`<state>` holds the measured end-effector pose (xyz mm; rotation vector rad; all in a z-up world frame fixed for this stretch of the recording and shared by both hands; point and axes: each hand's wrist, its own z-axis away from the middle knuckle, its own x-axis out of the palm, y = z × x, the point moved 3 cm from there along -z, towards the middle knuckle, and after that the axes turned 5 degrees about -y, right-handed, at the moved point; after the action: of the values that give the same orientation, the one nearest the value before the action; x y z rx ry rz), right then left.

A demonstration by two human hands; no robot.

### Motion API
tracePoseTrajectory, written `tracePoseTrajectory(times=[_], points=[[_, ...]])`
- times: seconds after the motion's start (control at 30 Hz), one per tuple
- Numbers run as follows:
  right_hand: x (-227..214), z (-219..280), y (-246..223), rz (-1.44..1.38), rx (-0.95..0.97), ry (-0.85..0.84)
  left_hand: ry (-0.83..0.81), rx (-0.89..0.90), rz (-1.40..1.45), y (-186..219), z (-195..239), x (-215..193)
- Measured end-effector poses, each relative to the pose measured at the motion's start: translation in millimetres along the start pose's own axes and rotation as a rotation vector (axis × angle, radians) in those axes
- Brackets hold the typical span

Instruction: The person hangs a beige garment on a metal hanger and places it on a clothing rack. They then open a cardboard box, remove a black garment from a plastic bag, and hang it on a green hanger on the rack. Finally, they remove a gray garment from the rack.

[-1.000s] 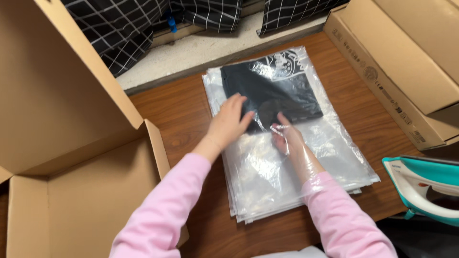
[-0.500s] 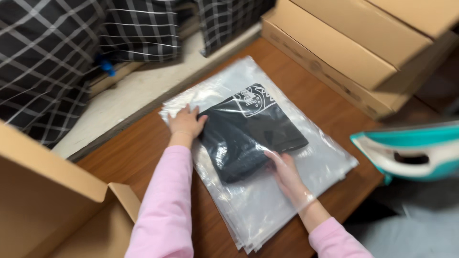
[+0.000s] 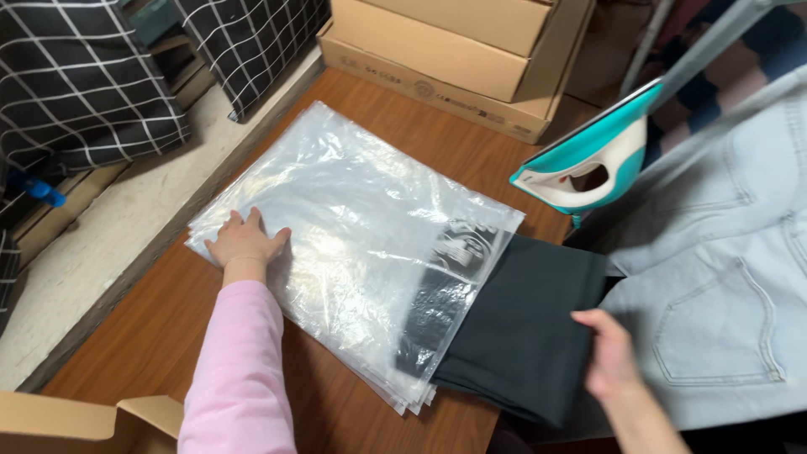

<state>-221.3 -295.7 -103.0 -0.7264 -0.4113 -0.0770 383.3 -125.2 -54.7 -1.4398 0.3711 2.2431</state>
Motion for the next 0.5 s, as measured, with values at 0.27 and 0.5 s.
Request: tracePoseTrajectory(times=[0.27,0.5], points=[[2.4,114.5,-120.3,0.338,-0.201,0.185,0.058,-0.011,0.059,9.0,16.8,20.6],[83.9,105.7,-198.5,0.672,-0.279,-0.098,0.301,0.486,0.701,107.8,100.7,67.9]])
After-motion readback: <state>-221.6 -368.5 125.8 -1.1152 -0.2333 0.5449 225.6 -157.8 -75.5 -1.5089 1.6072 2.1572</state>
